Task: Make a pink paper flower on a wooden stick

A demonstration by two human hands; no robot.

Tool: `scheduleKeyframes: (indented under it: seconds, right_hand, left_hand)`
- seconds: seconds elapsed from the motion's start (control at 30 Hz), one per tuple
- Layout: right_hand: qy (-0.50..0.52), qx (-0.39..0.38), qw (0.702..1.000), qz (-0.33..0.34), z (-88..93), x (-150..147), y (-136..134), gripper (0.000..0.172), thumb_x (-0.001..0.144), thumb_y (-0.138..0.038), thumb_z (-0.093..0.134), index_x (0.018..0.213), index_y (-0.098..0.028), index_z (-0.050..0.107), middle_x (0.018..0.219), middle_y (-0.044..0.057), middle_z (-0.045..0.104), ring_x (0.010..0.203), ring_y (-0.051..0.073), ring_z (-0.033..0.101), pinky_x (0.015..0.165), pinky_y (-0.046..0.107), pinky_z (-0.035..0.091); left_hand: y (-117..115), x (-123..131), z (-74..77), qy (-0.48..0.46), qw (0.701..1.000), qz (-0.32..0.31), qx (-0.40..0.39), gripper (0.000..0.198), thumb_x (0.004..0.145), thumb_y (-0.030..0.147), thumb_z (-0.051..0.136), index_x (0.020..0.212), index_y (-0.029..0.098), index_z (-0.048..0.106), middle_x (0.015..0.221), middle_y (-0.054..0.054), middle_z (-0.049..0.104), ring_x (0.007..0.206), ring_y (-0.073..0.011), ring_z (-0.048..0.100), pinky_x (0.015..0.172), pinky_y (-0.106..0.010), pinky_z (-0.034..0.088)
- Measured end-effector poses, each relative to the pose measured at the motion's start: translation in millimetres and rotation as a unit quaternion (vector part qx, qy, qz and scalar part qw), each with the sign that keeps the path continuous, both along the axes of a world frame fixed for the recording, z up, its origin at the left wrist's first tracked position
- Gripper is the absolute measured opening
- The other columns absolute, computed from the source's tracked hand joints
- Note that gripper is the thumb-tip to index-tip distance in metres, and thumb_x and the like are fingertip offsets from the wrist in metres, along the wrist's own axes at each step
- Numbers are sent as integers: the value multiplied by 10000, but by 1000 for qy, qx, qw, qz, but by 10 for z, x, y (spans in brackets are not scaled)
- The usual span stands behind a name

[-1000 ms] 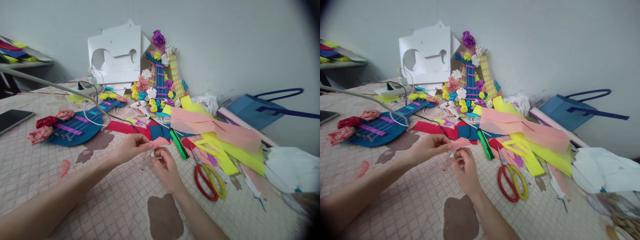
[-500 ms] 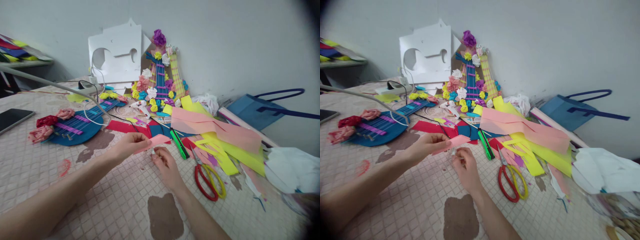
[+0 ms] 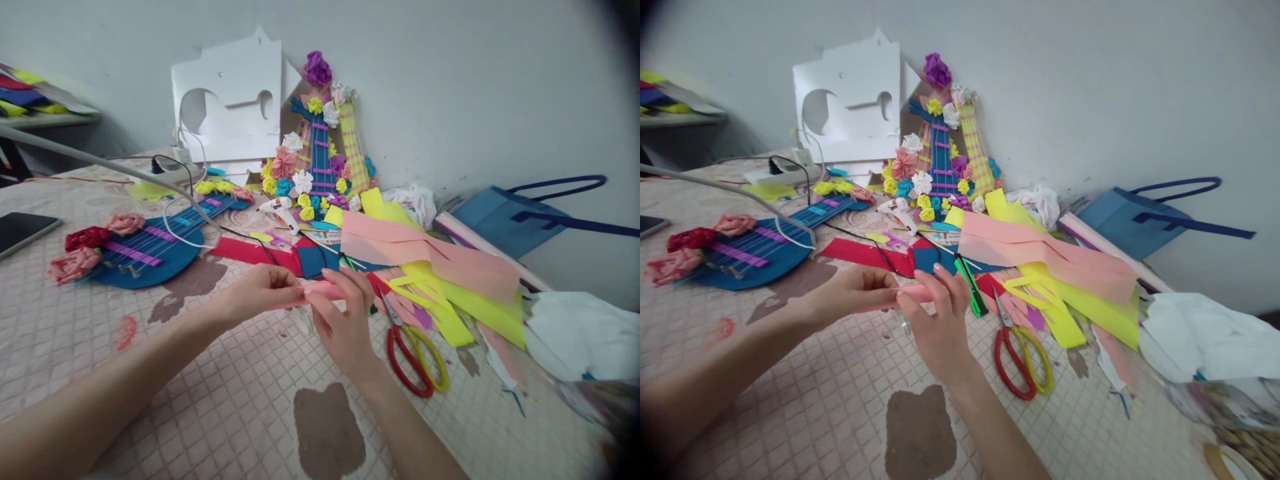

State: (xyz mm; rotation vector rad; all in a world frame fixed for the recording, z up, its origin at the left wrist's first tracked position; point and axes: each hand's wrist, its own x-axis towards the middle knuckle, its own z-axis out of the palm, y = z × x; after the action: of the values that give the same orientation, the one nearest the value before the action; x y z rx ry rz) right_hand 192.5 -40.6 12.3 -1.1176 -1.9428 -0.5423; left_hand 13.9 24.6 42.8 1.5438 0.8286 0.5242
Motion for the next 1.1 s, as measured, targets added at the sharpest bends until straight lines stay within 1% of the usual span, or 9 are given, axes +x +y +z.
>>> scheduleKeyframes:
  seconds: [0.13, 0.3, 0.4, 0.5, 0.57, 0.67, 0.83, 1.0, 1.1]
  right_hand:
    - [0, 8, 1000, 15, -8, -19, -16, 219, 847, -96, 573, 976, -272, 554, 1085, 18, 631, 1162, 231, 494, 1034, 514, 337]
    - [14, 10, 999, 30, -7, -19, -18, 184, 849, -98, 579, 942, -257, 584, 1019, 13, 677, 1096, 216, 556, 1020, 493, 360]
    - [23, 4, 999, 26, -8, -18, -14, 184, 853, -96, 567, 933, -258, 599, 991, 10, 684, 1076, 210, 566, 1015, 477, 361]
    - [29, -8, 999, 24, -22, -10, -11, 175, 866, -114, 550, 933, -266, 604, 962, -2, 690, 1055, 200, 572, 1021, 464, 347]
    - [32, -13, 999, 22, -36, -2, -7, 154, 865, -128, 560, 929, -262, 604, 942, -3, 693, 1039, 200, 576, 1026, 467, 336]
    - [34, -16, 999, 17, -51, 6, -2, 117, 863, -143, 573, 910, -247, 603, 909, 2, 695, 1017, 204, 580, 1029, 477, 327]
    - [29, -29, 999, 12, -49, 9, -8, 98, 874, -152, 552, 906, -231, 602, 892, 9, 690, 998, 203, 581, 1031, 477, 319]
    - [28, -46, 999, 7, -39, 5, -18, 78, 879, -168, 537, 903, -223, 587, 879, 19, 680, 975, 209, 578, 1033, 485, 301]
    - [33, -62, 998, 6, -30, -3, -18, 94, 881, -161, 523, 910, -230, 580, 861, 18, 671, 939, 203, 575, 1025, 480, 304]
  left_hand:
    - [-13, -10, 14, -1, 999, -34, -29, 304, 780, 433, 616, 739, 132, 599, 632, 30, 499, 545, -68, 401, 488, -197, 262]
    - [9, -35, -54, -17, 998, -54, -22, 293, 815, 423, 581, 738, 141, 578, 653, 34, 493, 570, -74, 428, 507, -197, 293]
    - [7, -28, -75, 4, 999, -48, 26, 266, 846, 395, 532, 761, 147, 577, 662, 29, 520, 580, -82, 462, 508, -196, 324]
    - [-33, -10, -38, 23, 990, 10, 138, 194, 838, 341, 545, 873, 156, 594, 788, -5, 610, 697, -115, 556, 605, -220, 432]
    - [-68, -3, 6, 26, 974, 44, 220, 165, 831, 304, 564, 909, 163, 599, 877, -27, 638, 791, -136, 590, 687, -245, 474]
    - [-97, -5, 55, 29, 942, 13, 333, 115, 838, 266, 576, 887, 170, 616, 891, -35, 644, 836, -145, 595, 724, -251, 485]
    - [-84, -2, 28, 55, 860, -20, 507, 86, 871, 196, 545, 880, 162, 624, 872, -46, 650, 848, -164, 576, 773, -301, 455]
    - [-105, -5, -7, 131, 783, -24, 608, 158, 927, 209, 465, 916, 171, 618, 930, -57, 656, 936, -195, 558, 854, -359, 399]
    - [-119, -5, -3, 173, 765, -39, 620, 191, 942, 215, 424, 921, 171, 609, 943, -61, 660, 946, -199, 554, 874, -365, 378]
